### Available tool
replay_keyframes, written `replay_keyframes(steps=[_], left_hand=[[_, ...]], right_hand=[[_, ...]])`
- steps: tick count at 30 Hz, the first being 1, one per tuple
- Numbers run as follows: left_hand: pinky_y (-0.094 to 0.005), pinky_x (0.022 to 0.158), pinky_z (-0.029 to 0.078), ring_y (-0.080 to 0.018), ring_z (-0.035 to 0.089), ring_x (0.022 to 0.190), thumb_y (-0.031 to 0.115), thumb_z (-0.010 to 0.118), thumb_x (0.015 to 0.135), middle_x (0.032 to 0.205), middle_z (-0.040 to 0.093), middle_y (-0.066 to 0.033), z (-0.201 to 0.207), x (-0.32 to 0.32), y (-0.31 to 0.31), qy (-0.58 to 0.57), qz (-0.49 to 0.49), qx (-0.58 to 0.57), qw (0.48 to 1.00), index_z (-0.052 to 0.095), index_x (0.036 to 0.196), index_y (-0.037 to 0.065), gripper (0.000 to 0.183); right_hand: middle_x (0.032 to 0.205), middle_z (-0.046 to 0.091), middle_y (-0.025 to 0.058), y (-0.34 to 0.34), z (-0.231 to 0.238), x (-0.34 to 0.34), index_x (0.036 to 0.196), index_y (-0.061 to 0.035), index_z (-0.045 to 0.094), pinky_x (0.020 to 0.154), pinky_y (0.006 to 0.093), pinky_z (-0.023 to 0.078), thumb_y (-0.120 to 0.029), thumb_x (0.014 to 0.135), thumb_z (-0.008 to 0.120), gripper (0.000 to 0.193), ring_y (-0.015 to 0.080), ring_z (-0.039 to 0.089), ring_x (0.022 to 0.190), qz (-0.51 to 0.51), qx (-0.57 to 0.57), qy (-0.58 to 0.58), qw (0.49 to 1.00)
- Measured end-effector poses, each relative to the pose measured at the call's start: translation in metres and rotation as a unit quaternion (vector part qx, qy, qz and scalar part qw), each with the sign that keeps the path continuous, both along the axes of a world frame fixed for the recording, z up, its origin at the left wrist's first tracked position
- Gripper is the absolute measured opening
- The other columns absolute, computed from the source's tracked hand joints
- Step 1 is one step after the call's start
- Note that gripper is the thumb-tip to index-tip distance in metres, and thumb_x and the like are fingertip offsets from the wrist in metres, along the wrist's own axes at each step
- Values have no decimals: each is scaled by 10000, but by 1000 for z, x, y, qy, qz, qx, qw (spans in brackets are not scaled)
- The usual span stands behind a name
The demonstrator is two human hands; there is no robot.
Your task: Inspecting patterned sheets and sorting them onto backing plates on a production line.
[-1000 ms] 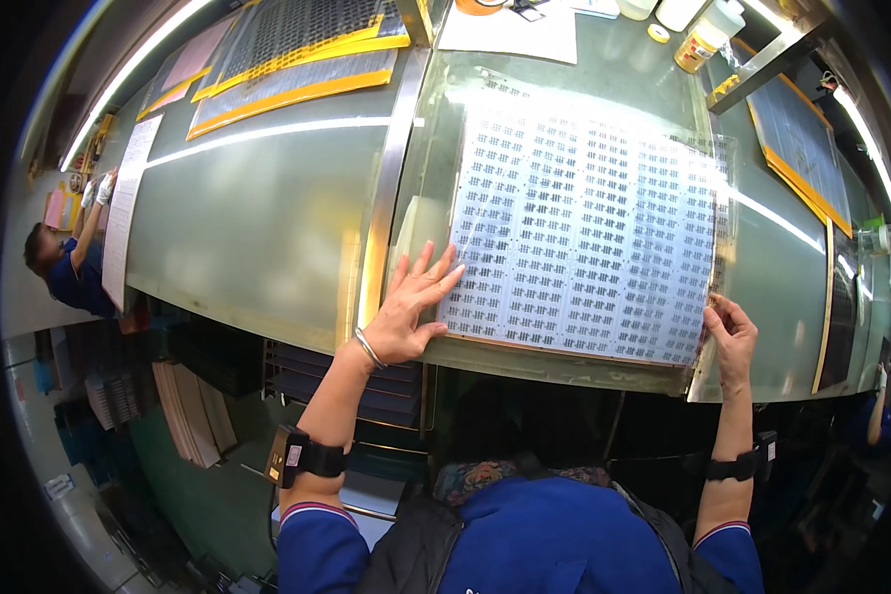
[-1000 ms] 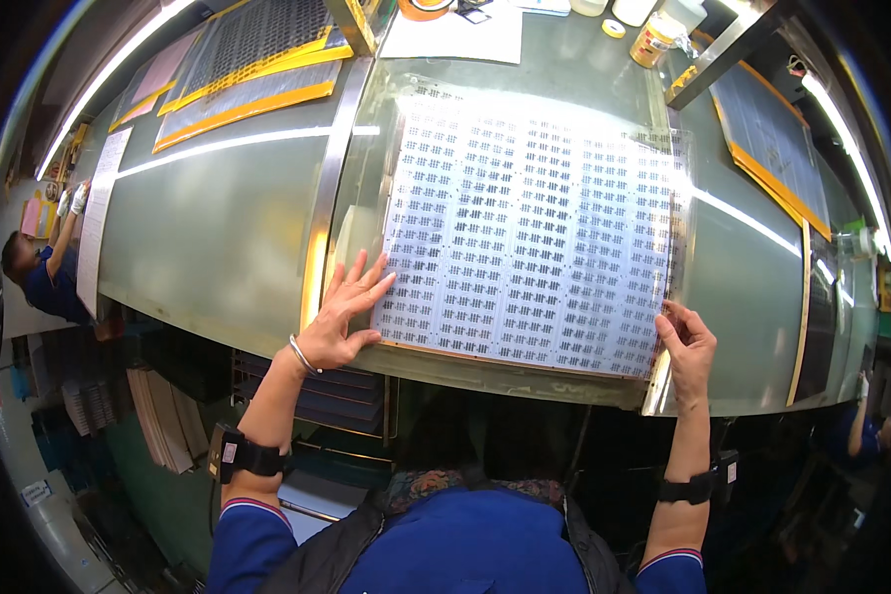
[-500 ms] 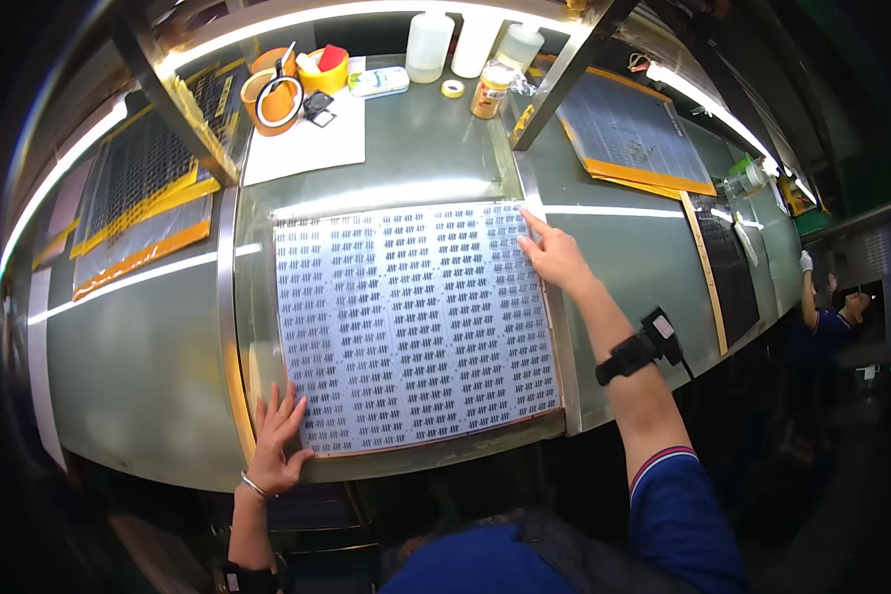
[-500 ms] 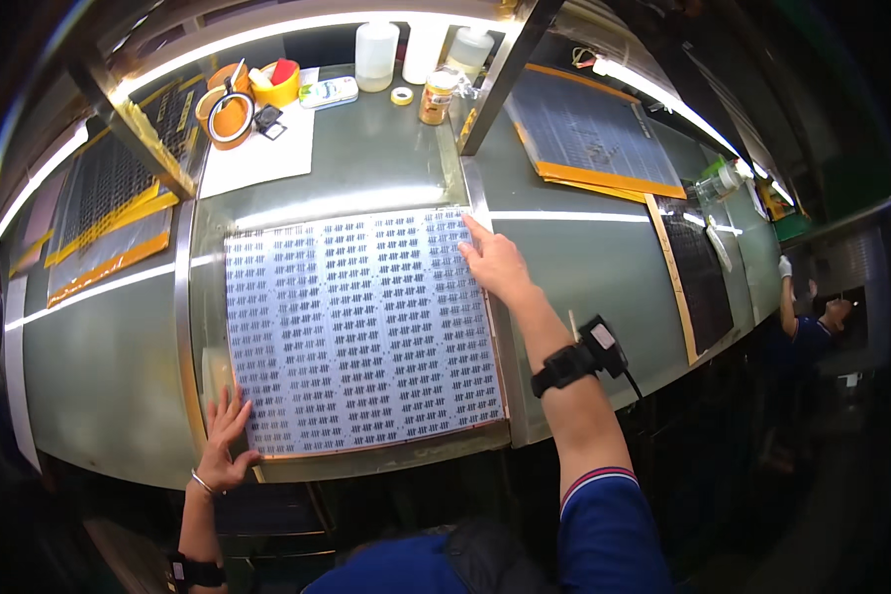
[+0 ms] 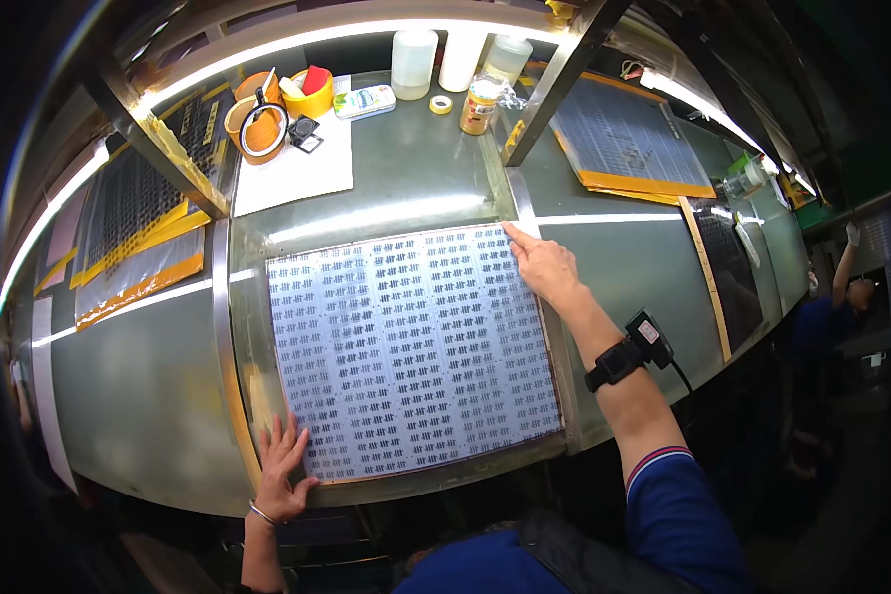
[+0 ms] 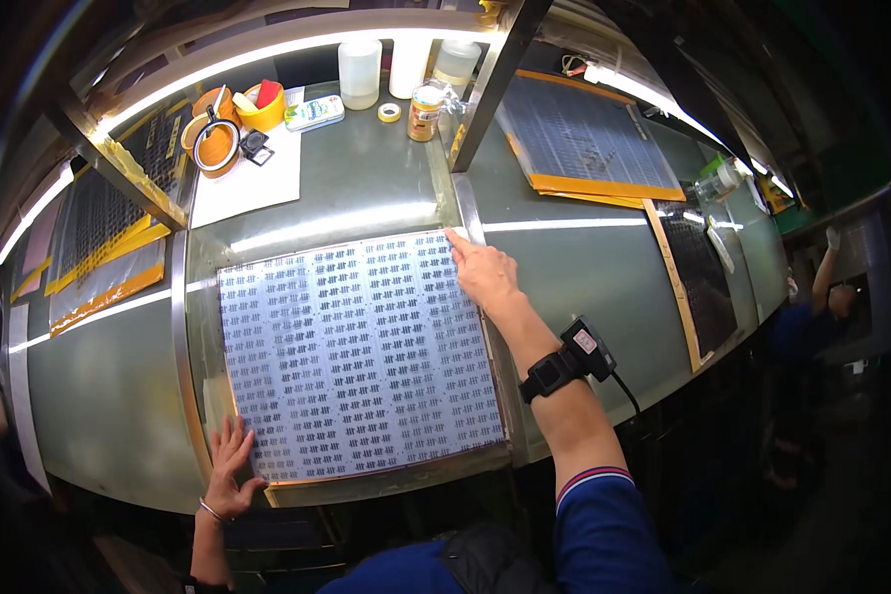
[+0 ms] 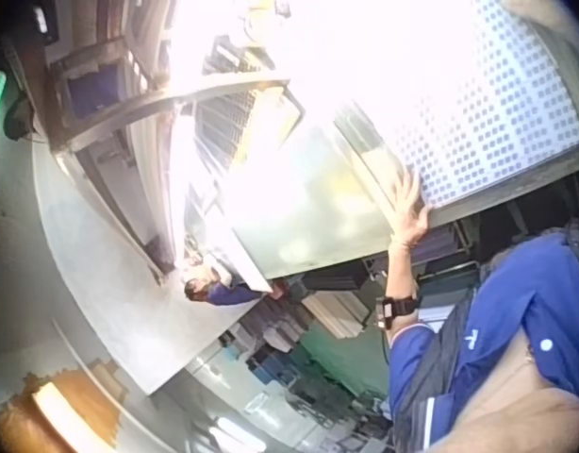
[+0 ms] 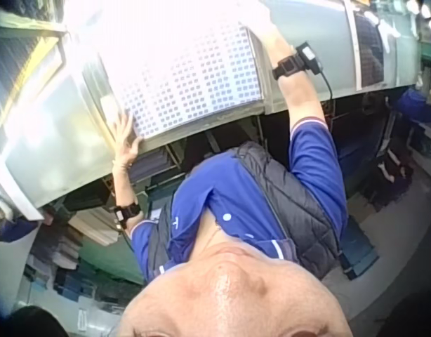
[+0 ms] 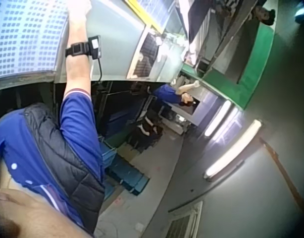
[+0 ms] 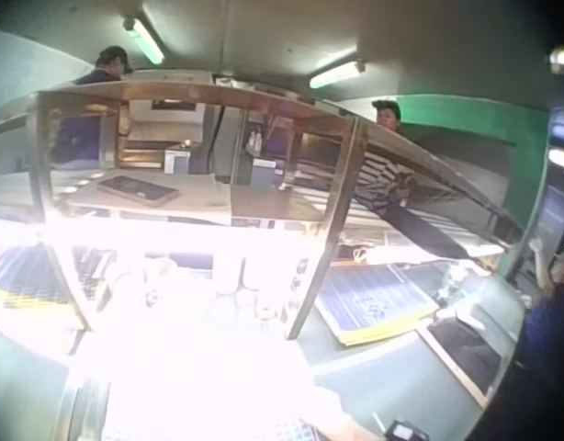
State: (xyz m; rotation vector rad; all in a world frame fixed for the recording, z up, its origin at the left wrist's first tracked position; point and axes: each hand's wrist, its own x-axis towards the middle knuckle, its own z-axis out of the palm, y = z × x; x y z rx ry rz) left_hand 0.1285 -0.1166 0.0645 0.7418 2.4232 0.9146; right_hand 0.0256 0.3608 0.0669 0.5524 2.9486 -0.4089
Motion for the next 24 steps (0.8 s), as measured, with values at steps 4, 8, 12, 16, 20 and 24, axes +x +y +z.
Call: replay_keyframes(steps=[4, 8, 12, 16, 20, 24], left_hand=[[-508, 1088, 31, -393, 136, 1353, 70, 694, 619, 1440, 258, -175, 5, 3, -3, 17, 14, -25, 999, 396, 1332, 71, 773], [-531, 1083, 79, -345, 247, 1327, 192, 625, 757, 1412, 320, -152, 4, 21, -7, 128, -54, -196, 971, 410, 1316, 51, 615], [-511, 1074, 146, -314, 293, 1308, 197, 561, 816, 1378, 349, -196, 10, 32, 39, 178, -31, -238, 954, 400, 1280, -41, 545], [-467, 1067, 204, -328, 292, 1302, 201, 492, 866, 1377, 338, -208, -3, -48, 93, 230, 25, -133, 964, 383, 1277, -60, 498], [-421, 1080, 205, -313, 289, 1305, 256, 431, 904, 1397, 312, -199, -48, -142, 104, 328, 129, -148, 924, 353, 1305, -61, 517], [-407, 1082, 213, -302, 315, 1290, 256, 413, 908, 1385, 333, -198, -68, -167, 116, 359, 182, -123, 907, 358, 1309, -44, 503]], right_hand=[[1080, 572, 157, -18, 15, -6, 1246, -333, 503, 883, 412, 417, -342, 883, 458, 366, 323, 527, 1007, -1, 53, -60, 997], [1240, 436, 118, -24, 0, -3, 1245, -144, 516, 991, 404, 314, -299, 840, 504, 434, 295, 362, 1147, 103, 197, 78, 972], [1240, 448, 114, -21, -47, 3, 1245, -32, 480, 1023, 405, 271, -271, 841, 485, 469, 281, 359, 1156, 79, 95, 247, 961], [1276, 430, 110, -31, -45, 13, 1269, -24, 449, 1039, 404, 251, -267, 849, 468, 485, 279, 343, 1175, 34, 78, 222, 971], [1284, 429, 89, -40, -49, 14, 1283, -46, 442, 1040, 409, 249, -281, 854, 470, 490, 281, 347, 1175, 39, 57, 222, 973], [1315, 412, 77, -12, -49, 24, 1299, -63, 431, 1064, 437, 205, -369, 829, 534, 570, 302, 315, 1223, 63, 36, 202, 977]])
